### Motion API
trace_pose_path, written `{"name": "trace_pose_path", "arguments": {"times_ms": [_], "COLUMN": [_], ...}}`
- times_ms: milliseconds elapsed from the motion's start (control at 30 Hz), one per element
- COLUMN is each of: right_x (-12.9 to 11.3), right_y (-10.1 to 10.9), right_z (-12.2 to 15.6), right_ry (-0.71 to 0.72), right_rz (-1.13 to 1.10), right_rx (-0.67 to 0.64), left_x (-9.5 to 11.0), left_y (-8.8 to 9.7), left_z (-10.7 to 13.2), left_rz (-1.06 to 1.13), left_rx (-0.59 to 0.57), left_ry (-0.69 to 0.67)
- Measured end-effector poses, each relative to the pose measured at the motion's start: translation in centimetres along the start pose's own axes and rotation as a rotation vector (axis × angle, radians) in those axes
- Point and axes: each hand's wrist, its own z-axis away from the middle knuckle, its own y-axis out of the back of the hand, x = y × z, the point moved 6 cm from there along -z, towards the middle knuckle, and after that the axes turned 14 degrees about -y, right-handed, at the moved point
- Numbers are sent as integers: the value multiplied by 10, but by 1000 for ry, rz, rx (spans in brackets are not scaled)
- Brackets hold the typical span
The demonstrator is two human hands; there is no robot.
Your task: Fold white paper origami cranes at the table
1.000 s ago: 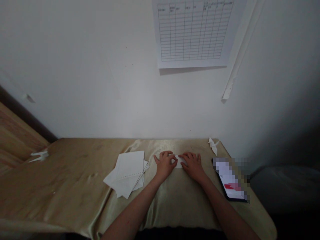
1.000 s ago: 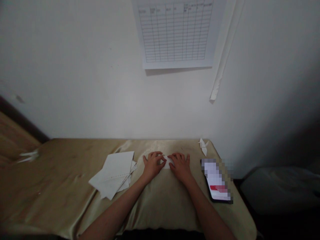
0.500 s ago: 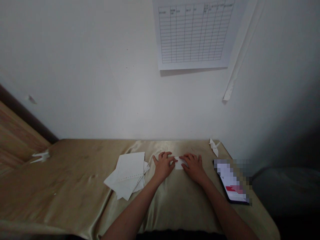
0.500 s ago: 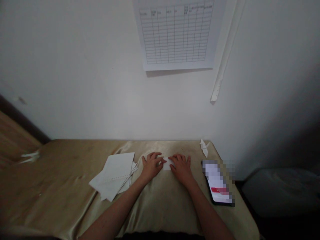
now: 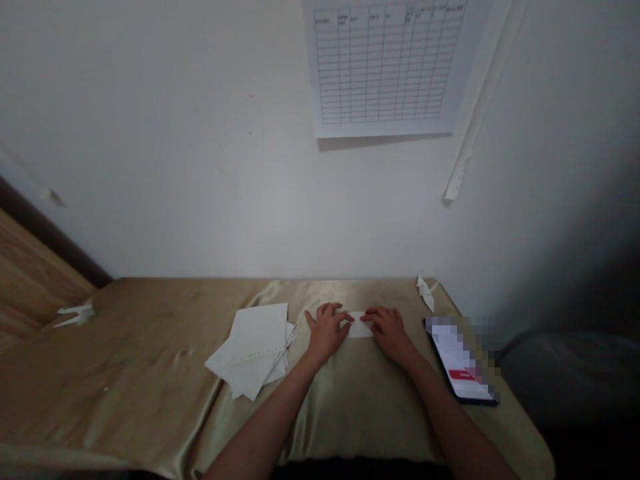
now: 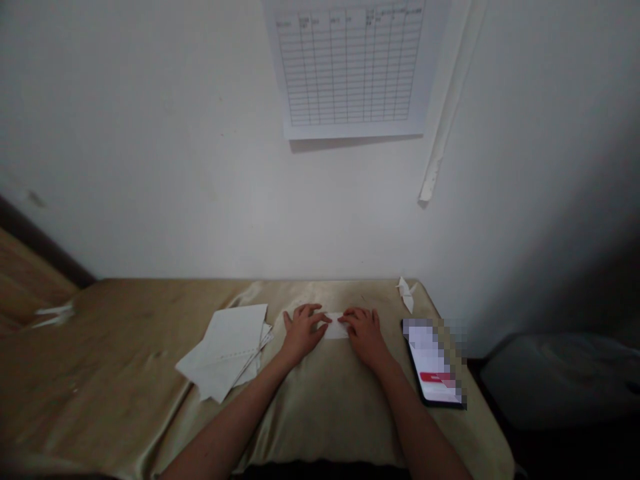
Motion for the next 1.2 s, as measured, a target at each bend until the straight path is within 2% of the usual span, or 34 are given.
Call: {"name": "trace_pose_path", "arguments": {"times_ms": [333,1200], "right_x": [-4,3], "right_y": [0,1], "right_z": [4,-1], "right_ry": [10,46], "right_rz": [47,-28], "right_rx": [13,48], "left_x": [2,9], "left_y": [-3,-1], "left_z": [1,1], "left_rz": [-53,-72], "left_rx": [-28,-2], "left_ry": [-48,-9]}}
